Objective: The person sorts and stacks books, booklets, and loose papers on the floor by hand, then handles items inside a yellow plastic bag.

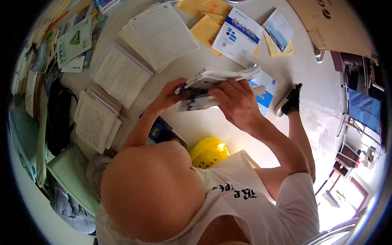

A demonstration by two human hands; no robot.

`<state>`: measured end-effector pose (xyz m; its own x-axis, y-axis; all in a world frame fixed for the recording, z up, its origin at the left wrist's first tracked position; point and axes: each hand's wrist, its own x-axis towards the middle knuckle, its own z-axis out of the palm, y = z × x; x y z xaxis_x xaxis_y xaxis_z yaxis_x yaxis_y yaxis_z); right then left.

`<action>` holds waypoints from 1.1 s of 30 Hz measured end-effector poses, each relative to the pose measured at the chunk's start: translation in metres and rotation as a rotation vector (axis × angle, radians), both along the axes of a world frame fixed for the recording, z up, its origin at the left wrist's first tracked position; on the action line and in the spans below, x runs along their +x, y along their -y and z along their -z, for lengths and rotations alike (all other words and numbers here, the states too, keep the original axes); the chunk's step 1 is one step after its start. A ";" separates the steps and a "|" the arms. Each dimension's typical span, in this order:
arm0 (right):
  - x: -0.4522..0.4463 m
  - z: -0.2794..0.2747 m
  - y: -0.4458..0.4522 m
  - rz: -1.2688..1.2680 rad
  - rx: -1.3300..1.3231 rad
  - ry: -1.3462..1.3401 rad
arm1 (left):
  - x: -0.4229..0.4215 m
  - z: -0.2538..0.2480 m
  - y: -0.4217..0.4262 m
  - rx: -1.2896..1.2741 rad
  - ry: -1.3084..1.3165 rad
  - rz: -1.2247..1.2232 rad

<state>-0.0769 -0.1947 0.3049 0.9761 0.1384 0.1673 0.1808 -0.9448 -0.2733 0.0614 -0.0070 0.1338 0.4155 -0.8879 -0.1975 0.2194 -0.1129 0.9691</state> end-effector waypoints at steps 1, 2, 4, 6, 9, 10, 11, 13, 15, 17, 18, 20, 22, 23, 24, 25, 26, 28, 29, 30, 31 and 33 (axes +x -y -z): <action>0.003 0.001 -0.003 0.031 0.008 0.011 | 0.007 -0.004 0.000 0.085 0.076 -0.011; 0.002 0.005 -0.005 0.044 0.014 0.008 | 0.014 -0.012 0.001 0.172 0.148 -0.017; 0.000 0.014 -0.009 0.069 0.027 0.002 | 0.024 0.010 0.000 0.079 -0.060 0.145; 0.006 0.017 -0.019 0.177 0.084 0.079 | 0.027 0.002 -0.004 0.055 -0.138 0.118; 0.025 0.024 -0.018 0.233 0.010 0.228 | 0.031 0.003 -0.006 0.046 -0.090 0.154; 0.023 0.018 -0.017 0.173 -0.008 0.144 | 0.031 0.004 -0.008 0.066 0.034 0.216; 0.022 0.009 -0.016 0.112 -0.023 0.059 | 0.028 0.004 -0.012 0.068 0.026 0.211; 0.021 0.003 -0.018 0.048 -0.080 -0.038 | 0.025 0.002 -0.018 0.045 0.116 0.165; 0.029 -0.004 -0.025 0.028 -0.138 -0.063 | 0.017 -0.018 -0.034 -0.043 0.207 0.082; 0.035 -0.009 -0.030 0.027 -0.161 -0.059 | -0.001 -0.029 -0.045 -0.130 0.296 0.009; 0.036 -0.009 -0.034 0.033 -0.157 -0.046 | -0.013 -0.031 -0.044 -0.088 0.322 -0.096; 0.036 -0.008 -0.043 0.054 -0.160 -0.035 | -0.029 -0.025 -0.035 -0.040 0.360 -0.206; 0.043 -0.007 -0.054 0.046 -0.150 0.015 | -0.030 -0.004 -0.026 0.109 0.023 -0.322; 0.045 -0.007 -0.057 0.095 -0.146 -0.012 | -0.024 0.000 -0.026 0.100 0.151 -0.302; 0.048 -0.006 -0.060 0.150 -0.138 -0.042 | -0.019 0.001 -0.028 0.097 0.279 -0.272; 0.049 -0.007 -0.050 0.091 -0.087 -0.058 | -0.015 0.001 -0.029 0.080 0.302 -0.274; 0.049 -0.008 -0.041 0.032 -0.035 -0.076 | -0.015 0.000 -0.029 0.057 0.322 -0.278; 0.046 -0.022 -0.015 -0.035 0.192 -0.214 | -0.016 0.005 -0.032 0.061 0.231 -0.313; 0.042 -0.017 0.006 -0.058 0.514 -0.159 | -0.009 0.005 -0.034 0.077 0.308 -0.250; 0.029 -0.017 0.027 0.093 0.729 -0.314 | -0.005 0.007 -0.036 0.079 0.331 -0.259; 0.027 -0.021 0.042 0.184 0.799 -0.416 | -0.005 0.011 -0.037 0.080 0.313 -0.262; 0.026 -0.014 0.075 0.229 0.924 -0.555 | -0.009 0.013 -0.036 0.039 0.251 -0.291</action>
